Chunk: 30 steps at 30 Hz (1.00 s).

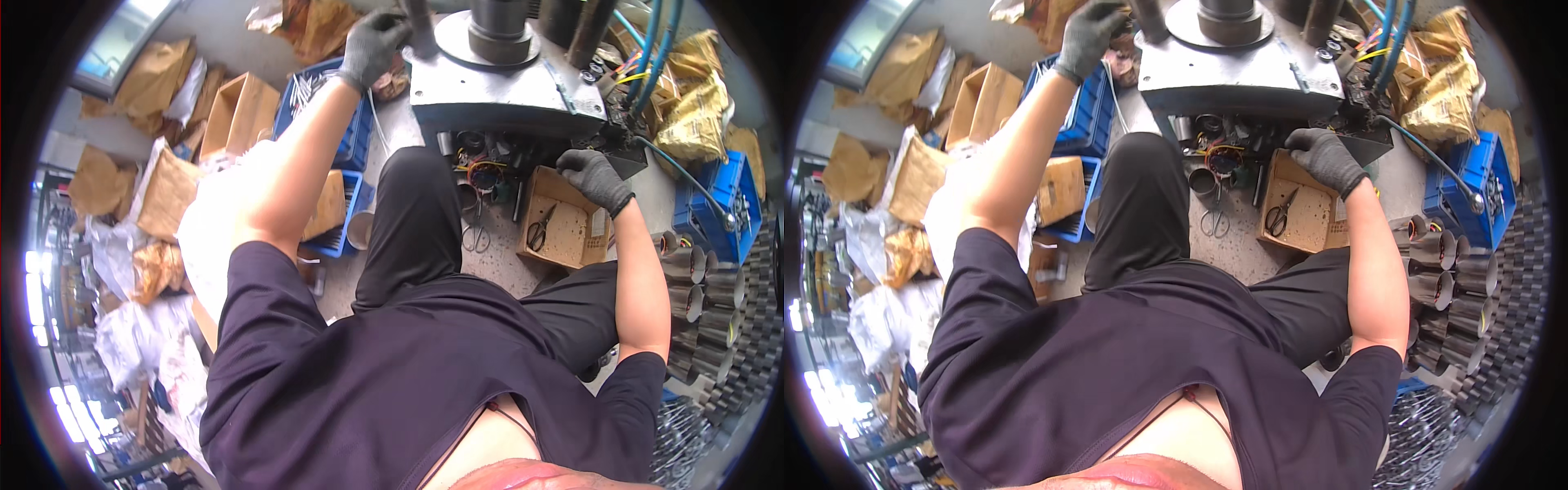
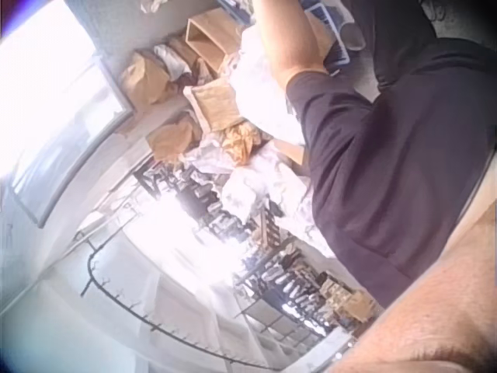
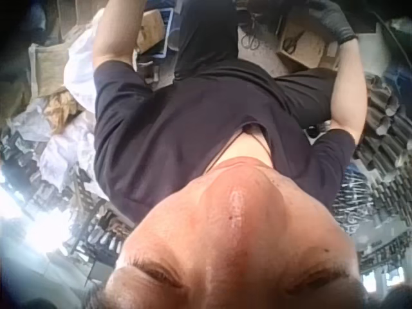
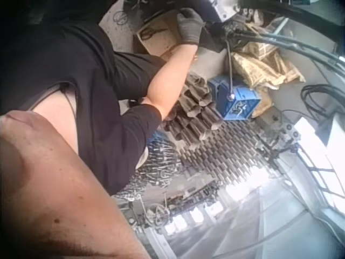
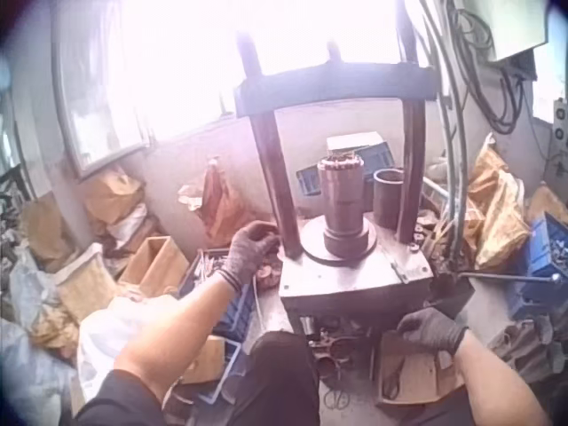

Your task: Assembling wire-wound stators into metal sleeves using a press machine.

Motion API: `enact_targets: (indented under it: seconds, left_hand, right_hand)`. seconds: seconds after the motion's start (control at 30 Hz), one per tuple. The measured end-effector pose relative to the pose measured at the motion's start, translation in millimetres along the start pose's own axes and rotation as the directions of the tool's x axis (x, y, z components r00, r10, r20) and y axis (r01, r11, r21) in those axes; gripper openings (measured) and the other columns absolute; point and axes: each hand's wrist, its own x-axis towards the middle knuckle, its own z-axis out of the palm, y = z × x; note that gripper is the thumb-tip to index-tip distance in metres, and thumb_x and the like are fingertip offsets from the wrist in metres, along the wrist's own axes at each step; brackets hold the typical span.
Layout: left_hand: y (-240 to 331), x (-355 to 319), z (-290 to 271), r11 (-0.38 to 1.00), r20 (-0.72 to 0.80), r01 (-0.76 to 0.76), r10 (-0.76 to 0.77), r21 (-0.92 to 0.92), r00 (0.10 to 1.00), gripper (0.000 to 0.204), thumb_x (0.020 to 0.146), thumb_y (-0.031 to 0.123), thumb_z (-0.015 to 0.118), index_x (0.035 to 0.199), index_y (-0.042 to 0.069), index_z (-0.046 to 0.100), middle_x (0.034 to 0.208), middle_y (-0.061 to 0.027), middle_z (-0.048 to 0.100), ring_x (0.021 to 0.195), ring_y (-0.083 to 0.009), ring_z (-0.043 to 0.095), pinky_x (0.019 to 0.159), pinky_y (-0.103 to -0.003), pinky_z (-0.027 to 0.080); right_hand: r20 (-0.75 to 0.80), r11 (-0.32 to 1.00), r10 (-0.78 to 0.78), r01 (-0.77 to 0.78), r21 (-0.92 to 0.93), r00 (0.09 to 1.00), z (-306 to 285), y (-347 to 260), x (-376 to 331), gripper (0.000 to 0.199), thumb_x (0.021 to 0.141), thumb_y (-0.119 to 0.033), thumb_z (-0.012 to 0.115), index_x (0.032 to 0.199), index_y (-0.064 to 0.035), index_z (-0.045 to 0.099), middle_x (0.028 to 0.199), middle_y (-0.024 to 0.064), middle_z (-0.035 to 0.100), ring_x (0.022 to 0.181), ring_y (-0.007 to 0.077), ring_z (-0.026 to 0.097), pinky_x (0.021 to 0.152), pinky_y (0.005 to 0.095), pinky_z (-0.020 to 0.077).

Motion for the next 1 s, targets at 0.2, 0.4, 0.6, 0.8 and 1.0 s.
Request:
enact_targets:
  seconds: [0.2, 0.4, 0.6, 0.8, 1.0]
  left_hand:
    - [-140, -251, -41, 0.774, -0.029, 0.612, -0.616, 0.165, 0.787, 0.024, 0.103, 0.026, 0.065, 0.11, 0.004, 0.071, 0.081, -0.007, 0.071, 0.072, -0.0129, 0.068, 0.07, -0.031, 0.057]
    - [-162, -378, -1, 0.64, 0.106, 0.318, -0.532, 0.7, 0.84, 0.045, 0.084, 0.025, 0.075, 0.126, 0.011, 0.068, 0.137, -0.0194, 0.059, 0.129, -0.0387, 0.055, 0.109, -0.047, 0.044]
    - [-138, -499, 13, 0.19, -0.641, 0.854, -0.586, 0.485, 0.495, 0.062, 0.074, 0.034, 0.082, 0.13, 0.017, 0.062, 0.156, -0.0218, 0.036, 0.142, -0.0425, 0.036, 0.116, -0.053, 0.033]
    - [-143, -531, -7, 0.211, -0.628, 0.89, -0.644, 0.404, 0.437, 0.06, 0.071, 0.027, 0.085, 0.125, 0.013, 0.065, 0.149, -0.0226, 0.042, 0.135, -0.0422, 0.045, 0.11, -0.048, 0.042]
    - [-171, -530, -36, 0.348, -0.412, 0.87, -0.777, 0.35, 0.476, 0.037, 0.07, 0.022, 0.089, 0.095, 0.0, 0.073, 0.131, -0.0233, 0.057, 0.106, -0.0369, 0.062, 0.095, -0.044, 0.051]
  right_hand:
    - [0.104, 0.993, 0.015, -0.028, 0.118, 0.994, -6, -35, -18, 0.021, 0.088, -0.006, 0.074, 0.107, 0.0025, 0.07, 0.092, 0.0095, 0.073, 0.089, 0.0129, 0.067, 0.082, 0.0304, 0.0542]
    - [0.281, 0.91, 0.385, -0.412, 0.043, 0.879, 6, 41, -85, 0.023, 0.091, -0.004, 0.072, 0.113, 0.0027, 0.069, 0.1, 0.0095, 0.074, 0.092, 0.0149, 0.067, 0.085, 0.0302, 0.055]
    - [0.156, 0.905, 0.366, -0.39, 0.169, 0.918, -6, 24, -82, 0.028, 0.092, 0.001, 0.068, 0.12, -0.0001, 0.068, 0.109, 0.009, 0.073, 0.103, 0.0186, 0.068, 0.095, 0.0343, 0.053]
    - [-0.662, 0.842, -0.491, 0.113, -0.528, 0.567, -58, -49, -98, 0.025, 0.098, 0.002, 0.064, 0.123, 0.001, 0.063, 0.125, 0.0159, 0.068, 0.118, 0.0313, 0.065, 0.104, 0.0422, 0.0506]
    - [-0.766, 0.695, -0.509, -0.338, -0.634, 0.392, -115, -53, -150, 0.028, 0.102, -0.003, 0.06, 0.13, -0.0009, 0.06, 0.133, 0.0163, 0.064, 0.122, 0.0327, 0.063, 0.107, 0.0446, 0.0479]
